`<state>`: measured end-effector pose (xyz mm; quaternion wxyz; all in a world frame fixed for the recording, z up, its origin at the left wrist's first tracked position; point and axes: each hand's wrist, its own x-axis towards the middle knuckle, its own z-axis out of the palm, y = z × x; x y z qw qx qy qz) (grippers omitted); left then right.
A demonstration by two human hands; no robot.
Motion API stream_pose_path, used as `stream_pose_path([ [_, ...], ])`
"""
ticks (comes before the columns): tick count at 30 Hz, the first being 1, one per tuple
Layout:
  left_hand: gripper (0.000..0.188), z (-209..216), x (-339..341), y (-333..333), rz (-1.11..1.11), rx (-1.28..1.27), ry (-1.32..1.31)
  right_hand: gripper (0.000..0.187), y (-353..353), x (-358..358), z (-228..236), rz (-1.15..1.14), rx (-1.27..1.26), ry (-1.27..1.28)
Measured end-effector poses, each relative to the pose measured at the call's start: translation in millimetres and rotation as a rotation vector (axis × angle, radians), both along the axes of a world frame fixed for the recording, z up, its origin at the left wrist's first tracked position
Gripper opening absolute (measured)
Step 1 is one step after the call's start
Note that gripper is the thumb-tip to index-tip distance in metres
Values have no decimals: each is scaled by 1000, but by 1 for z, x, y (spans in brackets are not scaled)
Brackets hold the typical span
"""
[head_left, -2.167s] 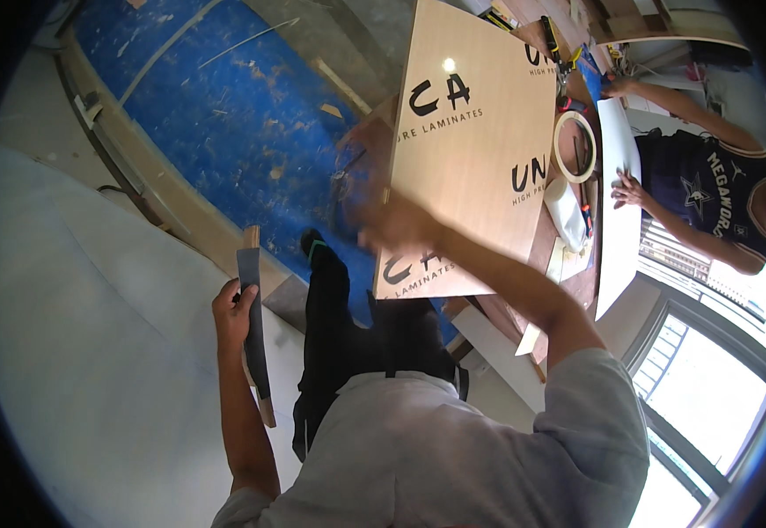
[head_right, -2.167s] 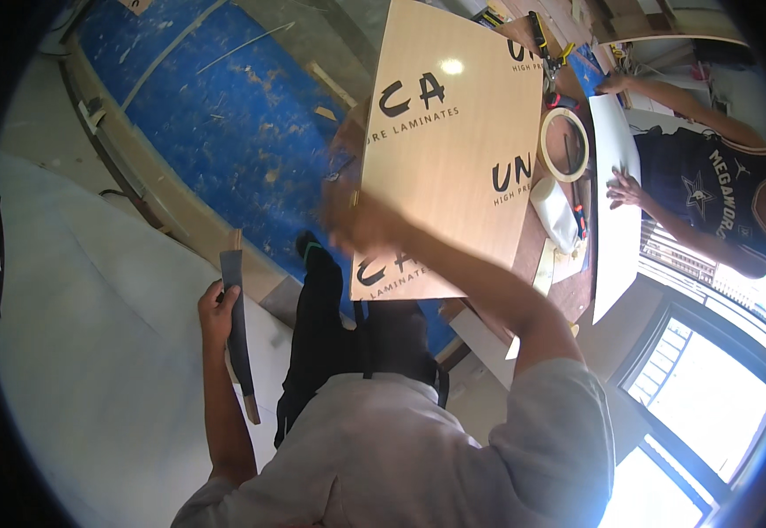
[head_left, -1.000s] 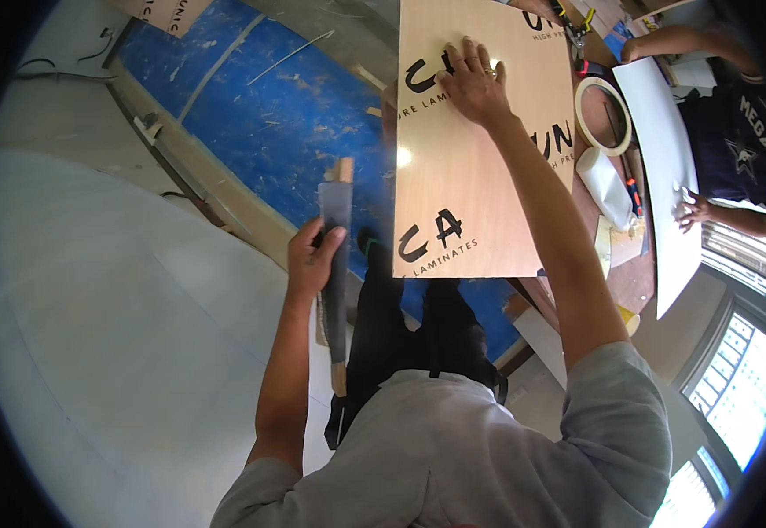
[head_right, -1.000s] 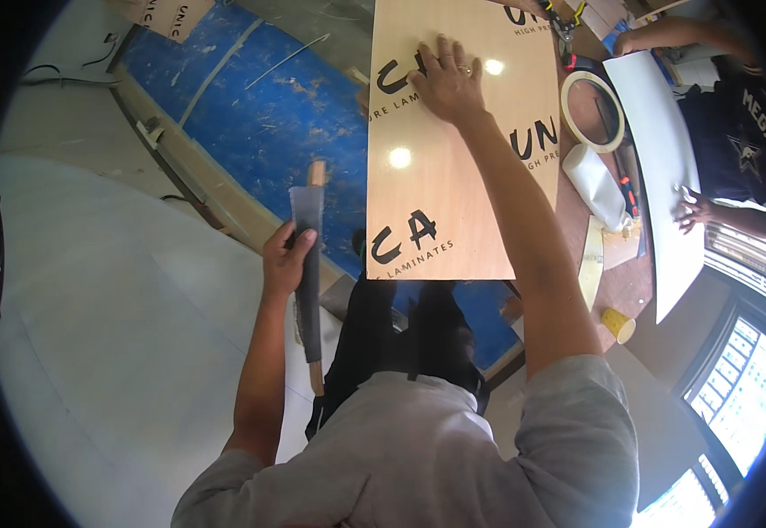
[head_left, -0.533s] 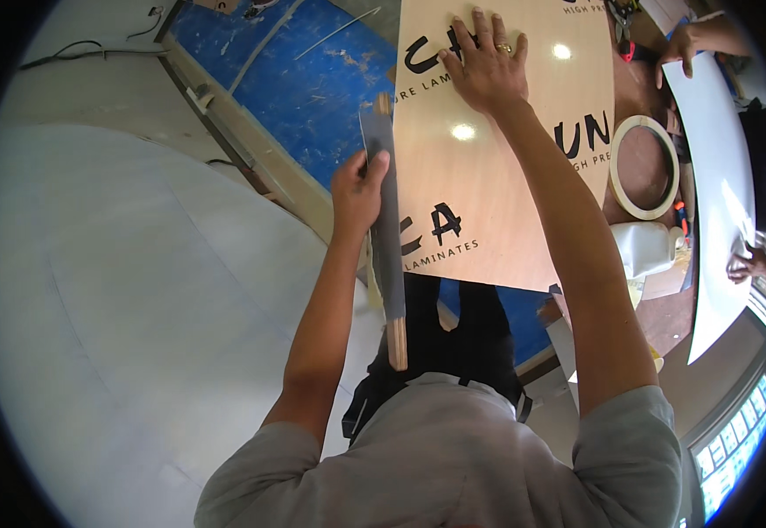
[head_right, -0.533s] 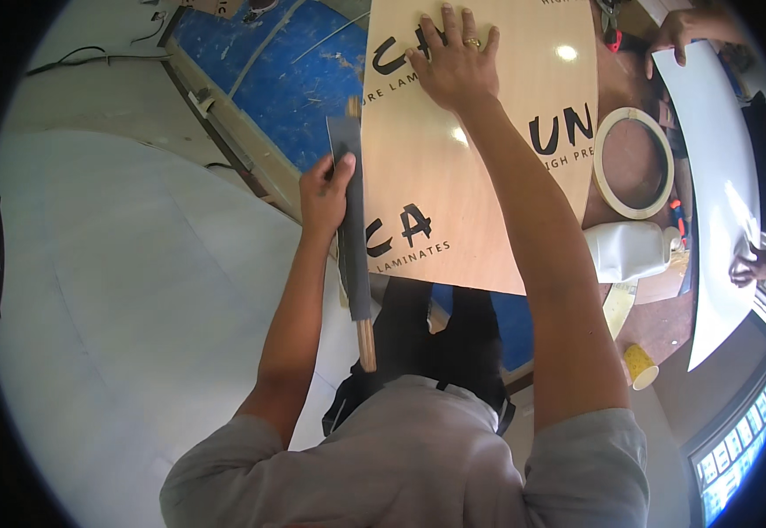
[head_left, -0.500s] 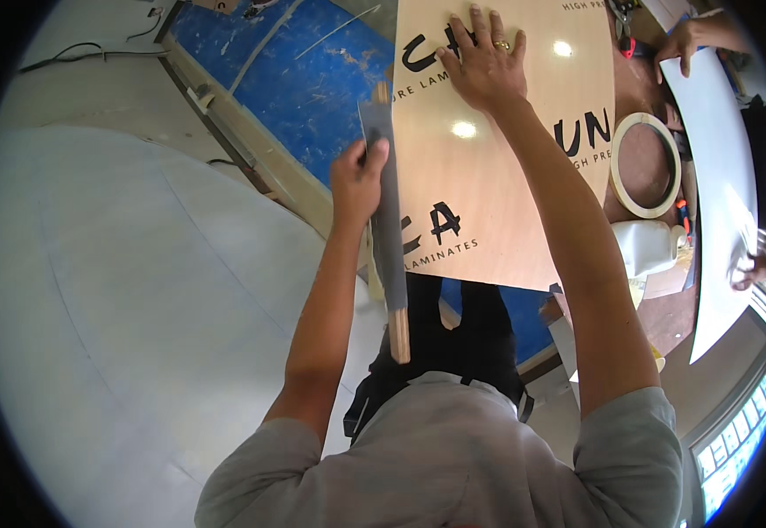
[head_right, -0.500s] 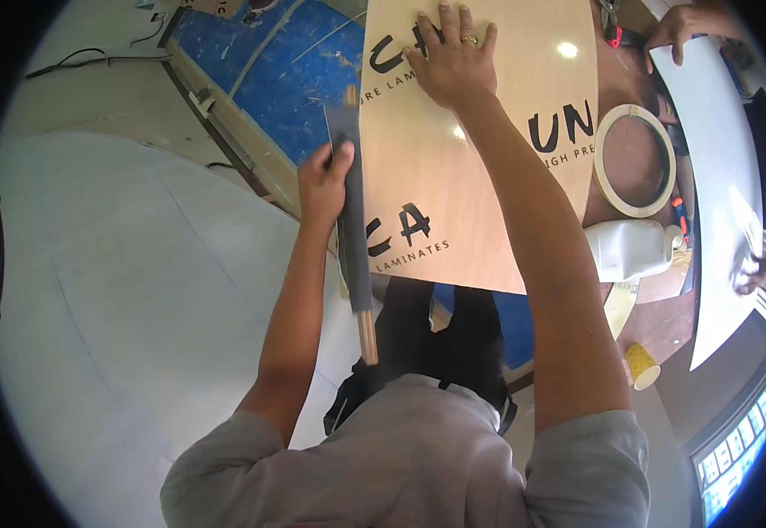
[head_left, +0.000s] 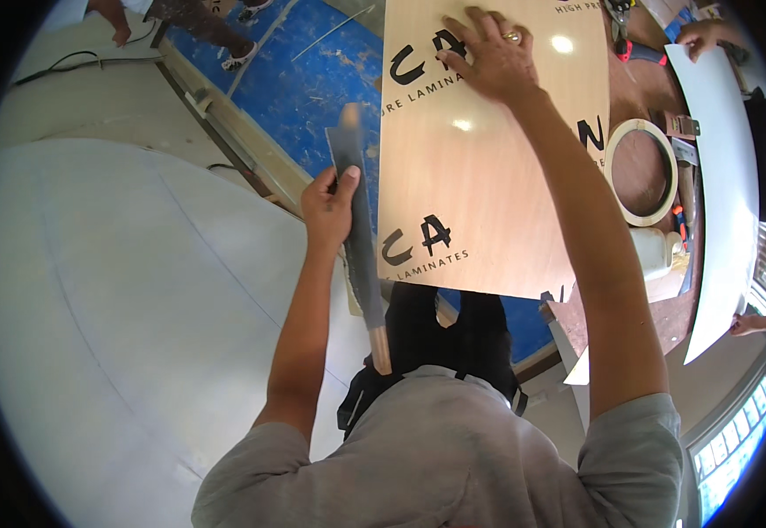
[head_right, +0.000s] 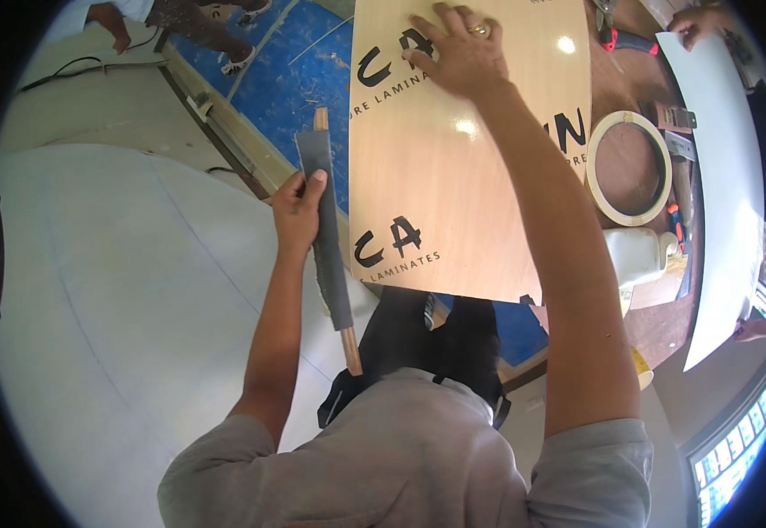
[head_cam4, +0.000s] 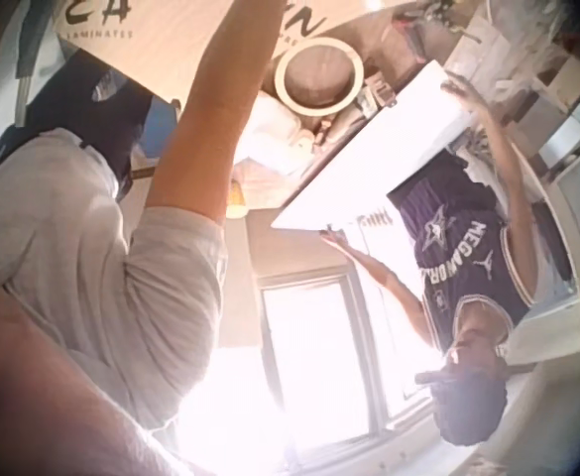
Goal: The person sands the edge of a laminate sheet using a sanding block held by hand.
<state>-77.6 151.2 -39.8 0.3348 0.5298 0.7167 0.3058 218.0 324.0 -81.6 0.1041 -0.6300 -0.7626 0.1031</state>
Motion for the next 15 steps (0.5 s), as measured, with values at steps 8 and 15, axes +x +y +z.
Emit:
stream_pose_path([
  [8,44,-25,49,72,-60,164,264,74,12,10,-22,-25,89,-8],
  [15,46,23,52,151,-21,65,54,70,21,14,-33,-34,180,-178],
])
